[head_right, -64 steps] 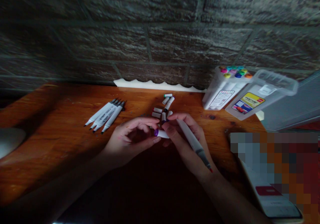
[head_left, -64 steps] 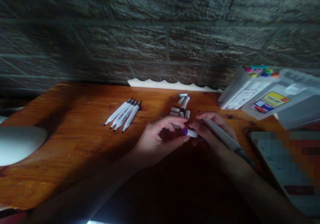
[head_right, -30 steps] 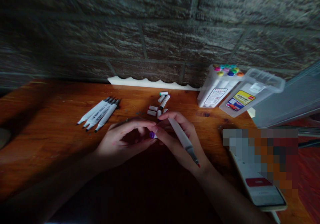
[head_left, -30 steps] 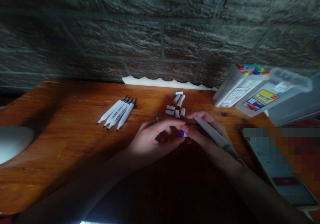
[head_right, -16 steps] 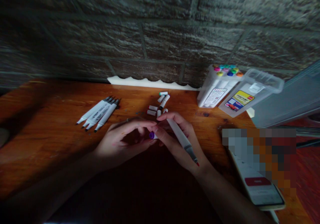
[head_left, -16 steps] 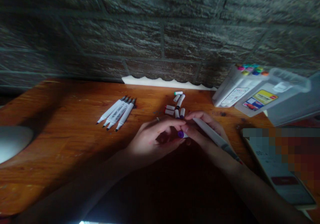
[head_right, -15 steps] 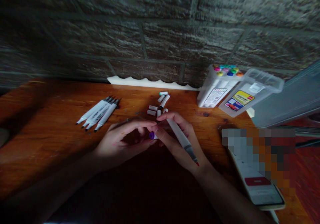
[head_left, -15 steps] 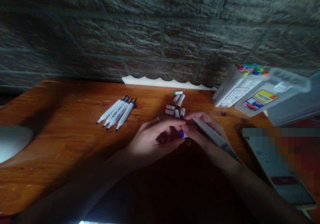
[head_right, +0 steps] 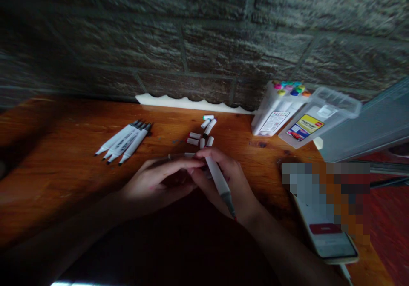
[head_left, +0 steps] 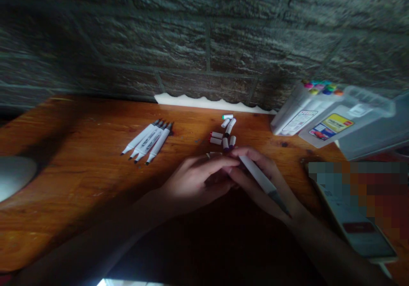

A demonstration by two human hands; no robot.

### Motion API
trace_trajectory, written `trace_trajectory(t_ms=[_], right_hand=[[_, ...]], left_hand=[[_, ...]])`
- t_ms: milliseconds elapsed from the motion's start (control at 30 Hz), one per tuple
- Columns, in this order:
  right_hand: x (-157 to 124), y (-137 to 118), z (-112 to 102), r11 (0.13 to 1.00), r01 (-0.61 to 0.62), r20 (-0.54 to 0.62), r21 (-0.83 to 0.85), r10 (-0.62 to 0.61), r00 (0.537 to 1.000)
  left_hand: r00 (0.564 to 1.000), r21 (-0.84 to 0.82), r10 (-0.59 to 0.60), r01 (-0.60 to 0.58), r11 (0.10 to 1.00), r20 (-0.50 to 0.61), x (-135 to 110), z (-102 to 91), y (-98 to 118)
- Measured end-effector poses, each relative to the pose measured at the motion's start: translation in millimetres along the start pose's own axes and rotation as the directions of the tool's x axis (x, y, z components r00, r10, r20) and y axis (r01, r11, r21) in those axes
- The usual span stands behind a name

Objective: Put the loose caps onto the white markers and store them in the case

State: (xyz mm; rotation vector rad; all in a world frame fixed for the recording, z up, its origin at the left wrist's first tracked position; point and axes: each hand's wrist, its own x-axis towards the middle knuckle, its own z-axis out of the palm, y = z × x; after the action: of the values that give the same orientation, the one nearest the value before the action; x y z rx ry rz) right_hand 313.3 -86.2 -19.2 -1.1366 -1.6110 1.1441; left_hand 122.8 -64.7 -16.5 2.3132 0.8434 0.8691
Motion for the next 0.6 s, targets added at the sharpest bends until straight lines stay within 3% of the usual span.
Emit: trace_trajectory(t_ms=[367,600], right_hand=[[6.5,2.0,-1.7,0.969,-0.064,-0.102,0.240,0.090,0.991],[6.2,3.3,-1.8,0.958,-0.021,-0.112,0.286,0.055,0.992]], left_hand=[[0.990,-0.122,-0.103,0.091,0.988,-0.100,4.0,3.1,-2.7],[0.985,-0.154,-0.104,0.083,0.985,-0.136,4.1,5.1,-5.2]])
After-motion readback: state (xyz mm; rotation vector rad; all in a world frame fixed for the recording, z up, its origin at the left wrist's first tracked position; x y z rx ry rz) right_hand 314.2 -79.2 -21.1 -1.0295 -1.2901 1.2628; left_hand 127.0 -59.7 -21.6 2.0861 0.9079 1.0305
